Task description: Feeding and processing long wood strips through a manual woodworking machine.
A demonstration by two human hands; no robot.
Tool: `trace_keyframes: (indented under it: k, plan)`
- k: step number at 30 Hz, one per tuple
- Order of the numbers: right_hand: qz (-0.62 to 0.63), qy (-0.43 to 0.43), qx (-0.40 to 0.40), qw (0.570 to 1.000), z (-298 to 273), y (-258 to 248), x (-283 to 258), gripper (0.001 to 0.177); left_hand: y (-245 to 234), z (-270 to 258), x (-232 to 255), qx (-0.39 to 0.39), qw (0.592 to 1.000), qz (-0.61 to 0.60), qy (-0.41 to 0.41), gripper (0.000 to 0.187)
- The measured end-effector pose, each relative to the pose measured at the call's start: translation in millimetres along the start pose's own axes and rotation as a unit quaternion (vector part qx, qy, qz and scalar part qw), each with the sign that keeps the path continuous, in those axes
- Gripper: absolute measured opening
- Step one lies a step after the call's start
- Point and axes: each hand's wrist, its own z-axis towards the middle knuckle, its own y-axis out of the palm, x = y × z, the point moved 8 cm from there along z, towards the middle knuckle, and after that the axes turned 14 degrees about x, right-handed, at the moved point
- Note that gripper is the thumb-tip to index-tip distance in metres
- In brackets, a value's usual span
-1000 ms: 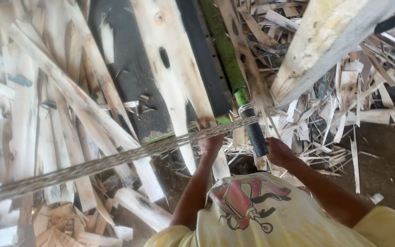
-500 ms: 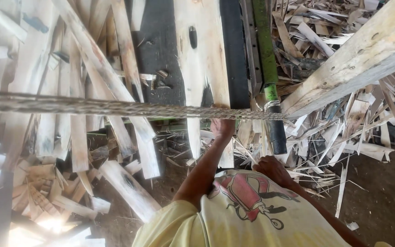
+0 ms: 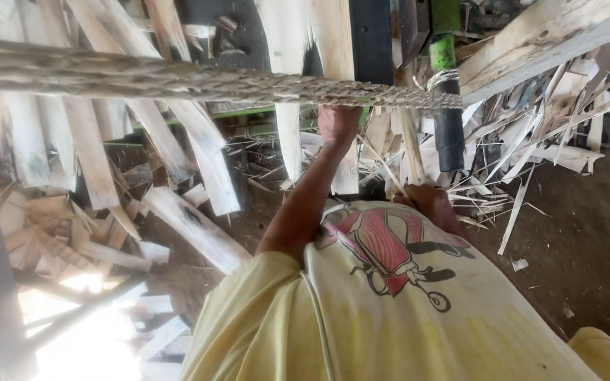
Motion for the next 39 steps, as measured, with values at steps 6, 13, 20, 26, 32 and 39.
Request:
trace_keyframes:
  k: [6, 13, 20, 26, 32, 39]
  plan:
    - [-0.105, 0.048, -0.051, 0.992, -39, 8, 57, 0.028, 38, 1, -32, -0.045, 0.998, 0.001, -0.04, 0.028]
    - [-0.212, 0.281, -0.134, 0.926, -71, -10, 133, 0.05, 60, 25, -95, -0.006, 0.981, 0.149, 0.121, 0.019]
    - [-0.281, 0.372, -0.151, 0.872, -22, -34, 101, 0.075, -19, 30, -32, -0.076, 0.99, 0.102, 0.053, 0.026]
    - [-0.156, 0.279, -0.074, 0.945, 44, 15, 48, 0.079, -10, 35, -65, -0.057, 0.991, 0.071, 0.103, 0.026]
    - [0.266, 0.337, -0.15, 0.89, 96, 117, -10, 0.097, 20, 30, -68, -0.047, 0.976, -0.205, 0.053, 0.03]
    - [0.262, 0.193, 0.023, 0.945, 135, 93, -35, 0.1, -29, 105, -25, -0.075, 0.789, -0.57, -0.217, 0.029]
